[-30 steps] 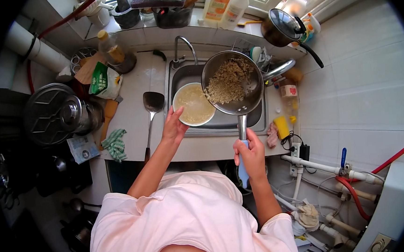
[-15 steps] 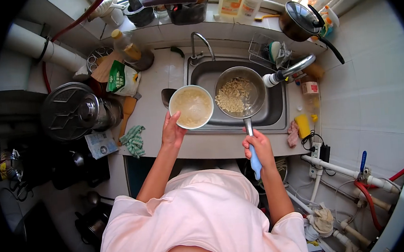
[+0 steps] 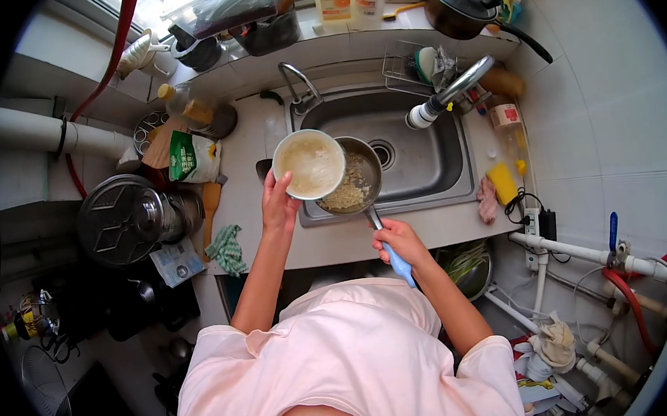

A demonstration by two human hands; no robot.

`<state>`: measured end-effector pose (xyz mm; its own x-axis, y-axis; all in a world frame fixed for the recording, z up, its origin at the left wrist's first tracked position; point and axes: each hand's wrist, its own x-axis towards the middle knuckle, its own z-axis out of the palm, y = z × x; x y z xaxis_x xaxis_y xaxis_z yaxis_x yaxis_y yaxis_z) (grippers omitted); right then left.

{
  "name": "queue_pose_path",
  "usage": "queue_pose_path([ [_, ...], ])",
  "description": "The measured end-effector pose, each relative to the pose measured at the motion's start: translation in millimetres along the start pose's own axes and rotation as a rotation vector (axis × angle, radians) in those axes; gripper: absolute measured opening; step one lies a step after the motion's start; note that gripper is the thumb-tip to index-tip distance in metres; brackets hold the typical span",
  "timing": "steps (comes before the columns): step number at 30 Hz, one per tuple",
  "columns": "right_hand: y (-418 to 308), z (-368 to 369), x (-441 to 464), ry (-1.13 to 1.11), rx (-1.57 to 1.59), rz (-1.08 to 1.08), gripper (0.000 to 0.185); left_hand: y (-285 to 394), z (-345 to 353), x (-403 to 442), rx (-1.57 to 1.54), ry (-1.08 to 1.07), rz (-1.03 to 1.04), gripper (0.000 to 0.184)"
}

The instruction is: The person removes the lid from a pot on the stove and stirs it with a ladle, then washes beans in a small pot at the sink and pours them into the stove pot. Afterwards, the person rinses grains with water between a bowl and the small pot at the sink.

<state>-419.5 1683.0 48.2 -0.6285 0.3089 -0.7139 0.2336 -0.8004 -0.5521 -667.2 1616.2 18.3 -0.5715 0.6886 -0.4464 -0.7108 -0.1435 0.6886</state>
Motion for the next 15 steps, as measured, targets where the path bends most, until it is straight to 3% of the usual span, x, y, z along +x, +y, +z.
queue_pose_path([
  [15, -4.3, -22.0, -0.7, -0.001, 0.061, -0.039, 0.023, -5.9, 37.8, 16.4, 0.190, -0.064, 0.066, 0.058],
])
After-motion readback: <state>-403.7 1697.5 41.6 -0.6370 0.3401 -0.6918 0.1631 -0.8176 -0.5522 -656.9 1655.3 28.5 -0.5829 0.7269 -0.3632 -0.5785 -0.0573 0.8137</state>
